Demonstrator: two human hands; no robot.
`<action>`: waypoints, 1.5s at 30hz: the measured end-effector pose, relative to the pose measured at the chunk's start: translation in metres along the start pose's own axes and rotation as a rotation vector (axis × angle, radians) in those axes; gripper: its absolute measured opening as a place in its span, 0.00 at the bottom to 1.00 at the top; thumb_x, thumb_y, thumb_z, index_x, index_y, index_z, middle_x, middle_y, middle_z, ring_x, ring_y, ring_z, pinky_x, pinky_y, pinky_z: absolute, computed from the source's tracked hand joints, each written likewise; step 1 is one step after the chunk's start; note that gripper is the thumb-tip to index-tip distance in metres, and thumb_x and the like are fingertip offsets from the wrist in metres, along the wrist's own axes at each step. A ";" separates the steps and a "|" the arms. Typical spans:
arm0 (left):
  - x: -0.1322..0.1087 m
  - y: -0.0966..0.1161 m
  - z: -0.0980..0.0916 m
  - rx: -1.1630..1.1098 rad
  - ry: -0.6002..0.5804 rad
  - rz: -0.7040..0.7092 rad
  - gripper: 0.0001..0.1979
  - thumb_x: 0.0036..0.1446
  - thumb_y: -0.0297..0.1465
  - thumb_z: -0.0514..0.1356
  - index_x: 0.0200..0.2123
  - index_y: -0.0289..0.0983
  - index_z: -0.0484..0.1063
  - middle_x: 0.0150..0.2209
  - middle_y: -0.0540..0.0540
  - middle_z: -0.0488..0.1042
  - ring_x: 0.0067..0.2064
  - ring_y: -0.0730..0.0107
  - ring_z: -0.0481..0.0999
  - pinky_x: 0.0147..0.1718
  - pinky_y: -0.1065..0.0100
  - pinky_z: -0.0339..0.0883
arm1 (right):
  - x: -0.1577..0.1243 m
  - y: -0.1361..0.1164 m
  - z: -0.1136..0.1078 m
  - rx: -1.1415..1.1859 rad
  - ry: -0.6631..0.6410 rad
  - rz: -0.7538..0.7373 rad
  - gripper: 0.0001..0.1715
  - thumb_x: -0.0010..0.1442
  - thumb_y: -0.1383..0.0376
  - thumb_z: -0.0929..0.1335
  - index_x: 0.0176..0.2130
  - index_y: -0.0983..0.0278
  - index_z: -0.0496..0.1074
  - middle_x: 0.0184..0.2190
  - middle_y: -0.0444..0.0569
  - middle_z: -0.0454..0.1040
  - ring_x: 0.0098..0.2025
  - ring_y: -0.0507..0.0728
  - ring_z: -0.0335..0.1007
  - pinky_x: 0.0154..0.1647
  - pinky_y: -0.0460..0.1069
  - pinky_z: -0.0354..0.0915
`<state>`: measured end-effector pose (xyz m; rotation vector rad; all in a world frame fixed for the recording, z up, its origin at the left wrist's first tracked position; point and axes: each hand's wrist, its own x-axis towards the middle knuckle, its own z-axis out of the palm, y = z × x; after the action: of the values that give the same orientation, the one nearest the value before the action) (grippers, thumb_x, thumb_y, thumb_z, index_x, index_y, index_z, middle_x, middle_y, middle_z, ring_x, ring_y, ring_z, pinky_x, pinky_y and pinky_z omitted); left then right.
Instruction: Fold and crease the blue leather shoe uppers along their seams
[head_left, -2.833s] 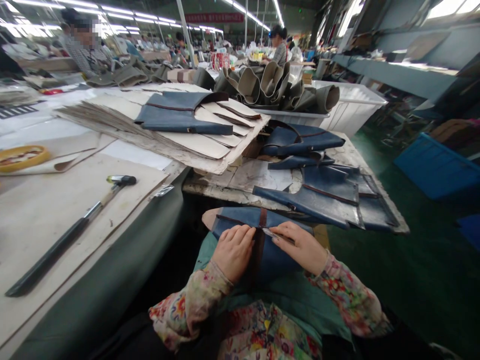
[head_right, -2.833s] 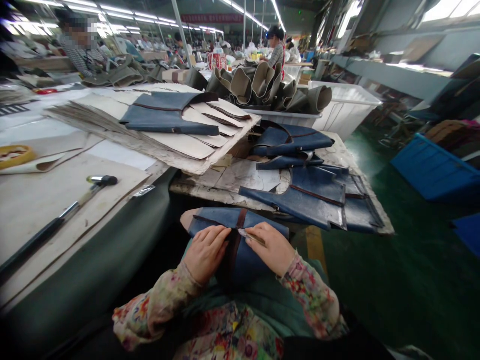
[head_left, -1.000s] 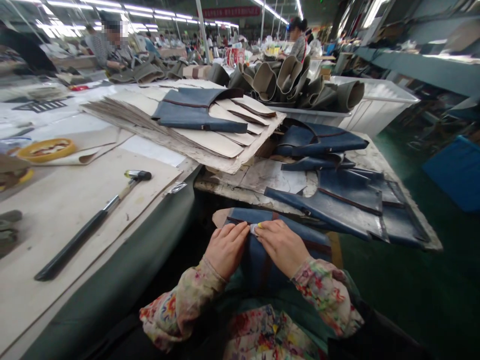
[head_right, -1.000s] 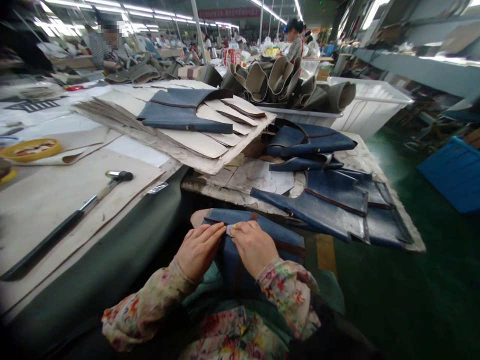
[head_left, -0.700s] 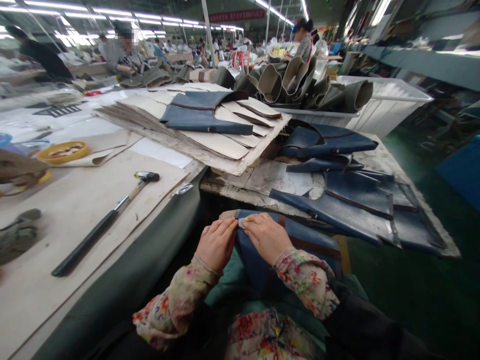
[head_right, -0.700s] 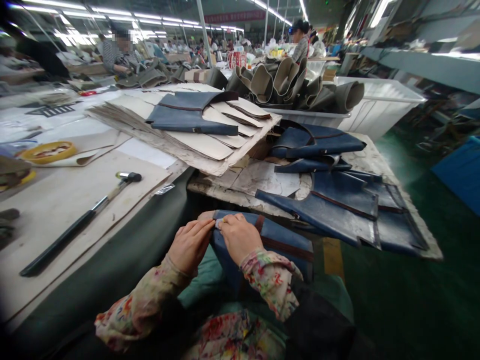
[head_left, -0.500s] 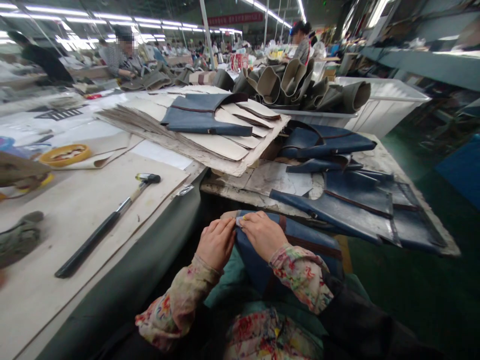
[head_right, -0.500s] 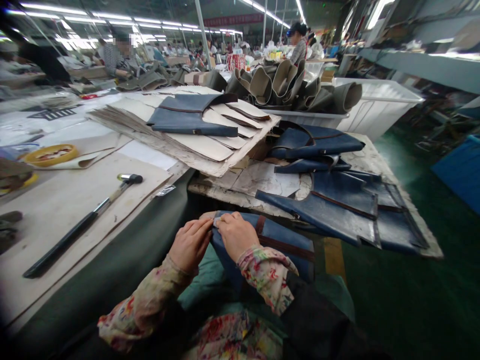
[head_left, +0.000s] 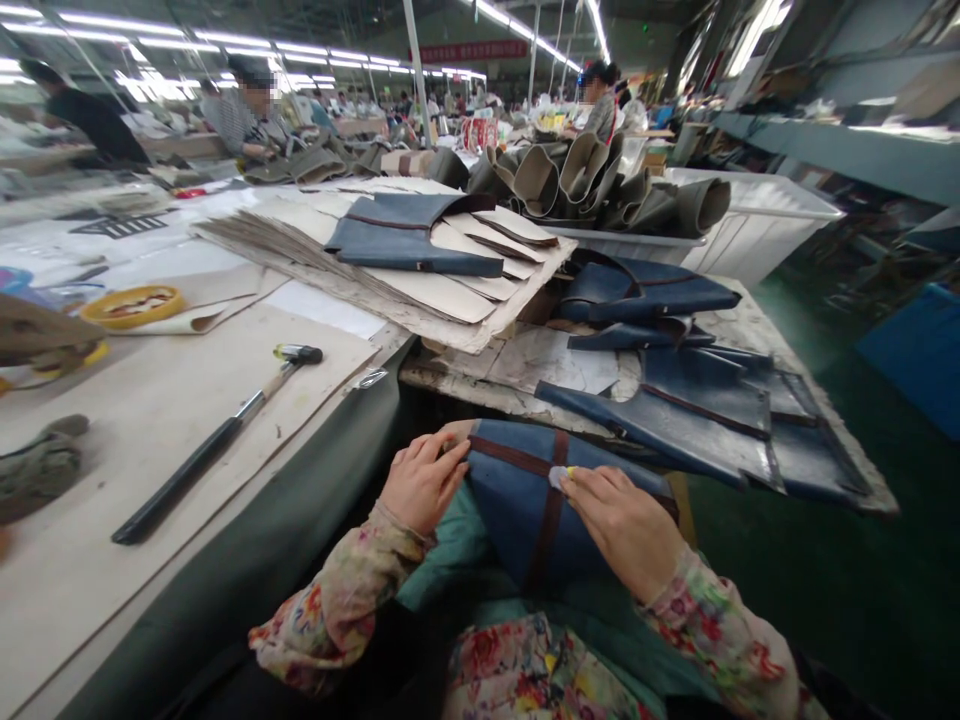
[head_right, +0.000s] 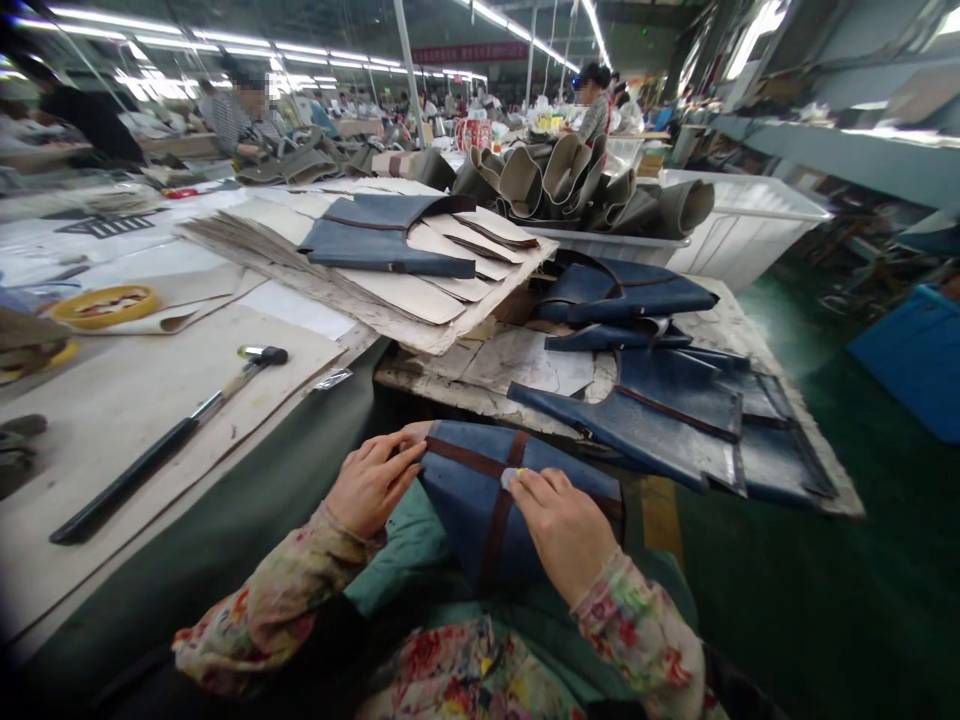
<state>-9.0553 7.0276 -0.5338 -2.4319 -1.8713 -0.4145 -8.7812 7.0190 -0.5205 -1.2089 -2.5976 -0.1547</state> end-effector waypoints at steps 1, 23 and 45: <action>-0.002 -0.012 -0.008 0.021 0.006 -0.017 0.17 0.60 0.38 0.47 0.47 0.43 0.69 0.50 0.45 0.68 0.49 0.62 0.65 0.44 0.61 0.62 | -0.004 -0.001 0.000 0.004 0.012 0.012 0.16 0.58 0.70 0.62 0.46 0.65 0.69 0.43 0.47 0.71 0.43 0.56 0.62 0.46 0.52 0.64; -0.070 -0.217 -0.075 0.099 0.069 -0.664 0.30 0.49 0.55 0.44 0.32 0.37 0.73 0.27 0.33 0.70 0.32 0.49 0.71 0.31 0.51 0.59 | 0.060 -0.022 0.010 0.177 -0.112 0.041 0.14 0.60 0.66 0.59 0.42 0.62 0.70 0.40 0.48 0.70 0.42 0.55 0.60 0.46 0.51 0.62; -0.040 0.031 -0.031 -0.662 -0.546 -0.168 0.18 0.59 0.44 0.41 0.33 0.37 0.63 0.24 0.51 0.63 0.26 0.72 0.64 0.28 0.70 0.59 | -0.059 -0.004 0.004 0.056 0.180 0.282 0.16 0.59 0.66 0.61 0.47 0.65 0.69 0.42 0.49 0.70 0.45 0.55 0.63 0.47 0.51 0.62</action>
<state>-9.0403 6.9754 -0.5090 -3.0541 -2.4887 -0.4733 -8.7486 6.9736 -0.5415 -1.4517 -2.2380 -0.1263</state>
